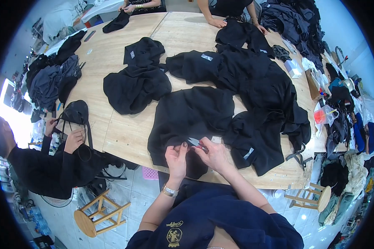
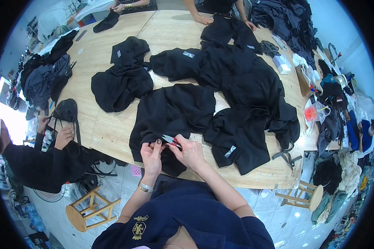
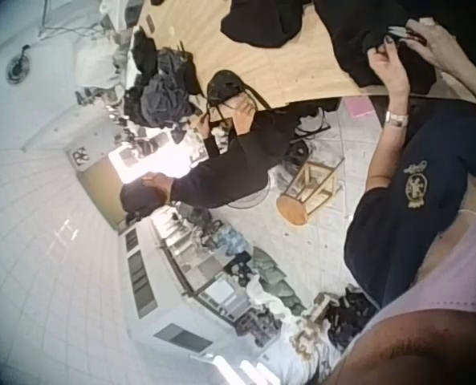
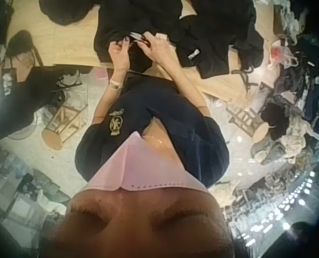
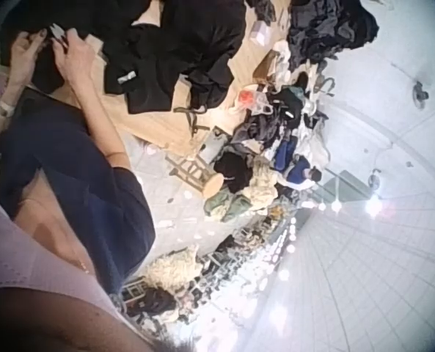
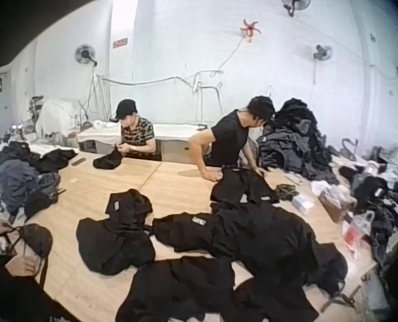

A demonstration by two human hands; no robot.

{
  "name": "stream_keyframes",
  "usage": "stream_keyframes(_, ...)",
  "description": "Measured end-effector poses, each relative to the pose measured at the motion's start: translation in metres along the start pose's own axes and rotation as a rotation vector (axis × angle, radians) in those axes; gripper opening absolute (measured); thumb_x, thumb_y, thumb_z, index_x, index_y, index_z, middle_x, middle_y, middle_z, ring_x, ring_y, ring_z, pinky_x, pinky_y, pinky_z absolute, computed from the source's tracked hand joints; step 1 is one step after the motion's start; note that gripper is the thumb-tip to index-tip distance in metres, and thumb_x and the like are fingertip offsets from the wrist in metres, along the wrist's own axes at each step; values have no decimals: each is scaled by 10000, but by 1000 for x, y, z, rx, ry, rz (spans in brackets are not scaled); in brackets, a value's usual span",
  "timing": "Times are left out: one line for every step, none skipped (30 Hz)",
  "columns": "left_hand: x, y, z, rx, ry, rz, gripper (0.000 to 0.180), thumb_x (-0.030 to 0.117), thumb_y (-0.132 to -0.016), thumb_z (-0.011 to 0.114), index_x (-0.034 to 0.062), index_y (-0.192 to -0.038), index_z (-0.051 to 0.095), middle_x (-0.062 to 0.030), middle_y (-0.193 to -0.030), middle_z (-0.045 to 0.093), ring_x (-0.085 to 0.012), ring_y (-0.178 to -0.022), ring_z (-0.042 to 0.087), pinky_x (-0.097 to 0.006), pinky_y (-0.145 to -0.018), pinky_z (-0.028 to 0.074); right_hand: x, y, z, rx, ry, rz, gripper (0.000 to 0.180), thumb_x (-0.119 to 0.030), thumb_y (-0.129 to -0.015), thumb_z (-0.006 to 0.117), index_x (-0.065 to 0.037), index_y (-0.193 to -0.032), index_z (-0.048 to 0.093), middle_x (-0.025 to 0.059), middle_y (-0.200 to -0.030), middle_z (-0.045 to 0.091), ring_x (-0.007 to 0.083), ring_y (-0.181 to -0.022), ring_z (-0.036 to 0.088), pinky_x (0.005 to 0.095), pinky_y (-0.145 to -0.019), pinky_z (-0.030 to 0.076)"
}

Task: Trim excess threads and inspect labels on black garment pieces using small scissors.

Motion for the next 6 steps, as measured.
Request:
stream_keyframes(1,0,2,-13,35,0,99,36,-876,562,3,-957,515,-80,-879,616,-120,-777,594,-259,-754,489,3,0,3,-27,2,22,226,-229,-788,658,-34,-810,547,134,-621,587,289,-557,604,356,-493,457)
stream_keyframes(1,0,2,-13,34,0,99,36,-876,562,3,-957,515,-80,-879,616,-120,-777,594,-259,-754,489,5,1,5,-54,3,43,221,-221,-792,657,-31,-811,546,137,-627,588,291,-561,604,354,-495,457)
stream_keyframes(1,0,2,-13,51,1,100,41,-882,556,5,-965,515,-77,-894,614,-120,-793,591,-262,-763,487,5,1,6,-54,2,42,221,-221,-792,657,-31,-811,546,137,-627,588,291,-561,604,354,-495,457)
stream_keyframes(2,0,2,-14,67,2,100,47,-887,550,8,-973,516,-73,-908,611,-120,-809,588,-266,-772,485,6,0,5,-34,-7,50,217,-216,-796,654,-28,-814,547,140,-631,588,292,-562,605,353,-496,458)
stream_keyframes(2,0,1,-14,70,1,97,50,-891,542,13,-977,517,-72,-911,611,-121,-812,588,-272,-778,486,6,0,4,-13,-17,58,213,-212,-801,651,-26,-818,547,143,-634,587,293,-562,605,351,-498,458)
stream_keyframes(1,-1,1,-15,73,1,94,53,-896,534,18,-982,519,-70,-913,612,-123,-816,588,-277,-785,487,6,0,4,-14,-17,57,213,-212,-801,651,-26,-818,547,143,-634,587,293,-562,605,351,-498,458)
Point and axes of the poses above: each hand's wrist, its own y-axis away from the middle knuckle, its own z-axis out of the palm, x = y × z, the point moved 6 cm from there along -y, towards the middle knuckle
